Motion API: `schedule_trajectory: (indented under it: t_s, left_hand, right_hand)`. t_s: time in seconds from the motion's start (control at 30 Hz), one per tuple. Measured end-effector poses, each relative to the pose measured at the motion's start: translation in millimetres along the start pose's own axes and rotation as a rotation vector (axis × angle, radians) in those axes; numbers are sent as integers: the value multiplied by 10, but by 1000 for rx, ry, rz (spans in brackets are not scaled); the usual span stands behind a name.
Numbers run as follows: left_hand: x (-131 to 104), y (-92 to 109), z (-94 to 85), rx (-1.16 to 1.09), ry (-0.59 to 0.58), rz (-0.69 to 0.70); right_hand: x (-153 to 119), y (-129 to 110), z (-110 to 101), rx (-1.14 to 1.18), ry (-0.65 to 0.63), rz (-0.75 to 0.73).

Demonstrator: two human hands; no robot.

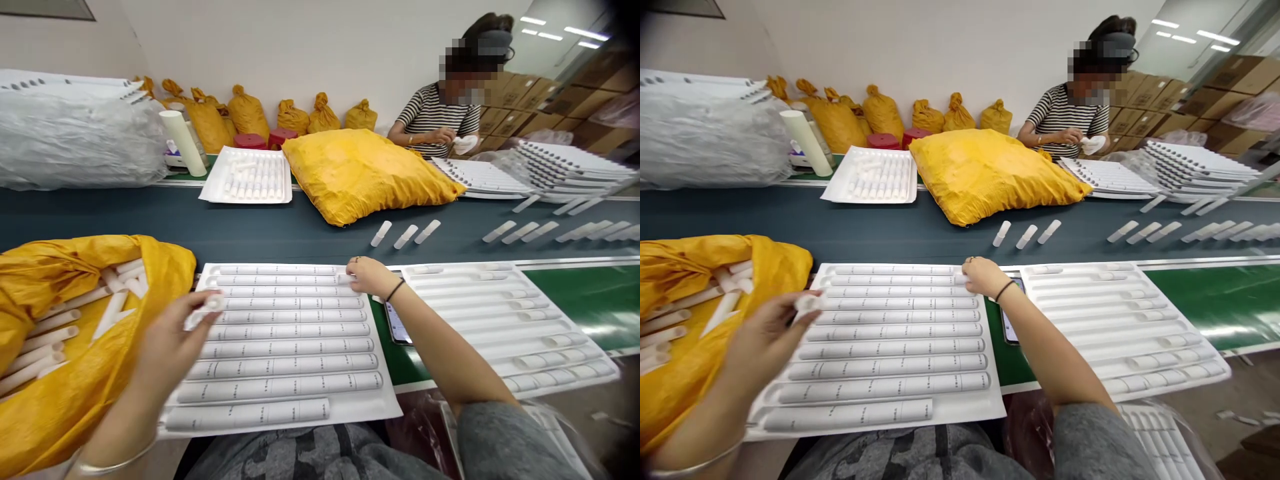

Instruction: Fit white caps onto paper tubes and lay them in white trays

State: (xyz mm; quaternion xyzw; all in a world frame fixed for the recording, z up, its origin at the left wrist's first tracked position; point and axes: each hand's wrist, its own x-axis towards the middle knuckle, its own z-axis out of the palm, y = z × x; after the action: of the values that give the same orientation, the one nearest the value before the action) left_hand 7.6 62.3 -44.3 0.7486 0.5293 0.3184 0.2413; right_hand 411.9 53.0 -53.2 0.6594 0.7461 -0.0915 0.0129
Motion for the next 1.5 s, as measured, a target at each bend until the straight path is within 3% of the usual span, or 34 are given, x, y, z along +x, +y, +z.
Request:
schedule_trajectory:
  t_s: [0.13, 0.23, 0.33, 0.43, 0.5, 0.57, 0.67, 0.77, 0.83, 1.1, 1.33, 1.5]
  left_hand:
    - [-93, 376, 384, -195, -153, 88]
    - [-141, 560, 534, -401, -182, 45]
    - [-224, 691, 657, -790, -111, -89]
    - [-296, 738, 737, -1001, -97, -209]
    - [-318, 727, 739, -981, -116, -243]
    - [-320, 707, 695, -868, -142, -271]
    - [-293, 696, 589, -613, -272, -248]
    - [-253, 709, 509, -376, -501, -18]
    - [-241, 716, 490, -271, -553, 154]
    - [-298, 713, 502, -148, -350, 509]
    - [-337, 638, 555, -67, -275, 709]
    - [-365, 693, 592, -31, -294, 733]
  right_hand:
    - [-335, -265, -86, 153, 170, -5]
    - [-645, -702, 42, 670, 239, -87]
    - [-855, -1141, 271, 1220, 181, -114]
    - [-951, -1332, 411, 1469, 200, -114]
    - [-990, -1307, 390, 1395, 303, -133]
    - [-1023, -1222, 296, 1161, 392, -215]
    - [-1046, -1114, 130, 828, 429, -377]
    - [-1037, -1099, 50, 701, 410, -446]
    - [-1025, -1115, 49, 681, 379, -453]
    - [-1021, -1121, 69, 815, 244, -315]
    - [-973, -1158, 124, 1352, -87, -105]
    - [-1006, -1243, 178, 1326, 12, -115]
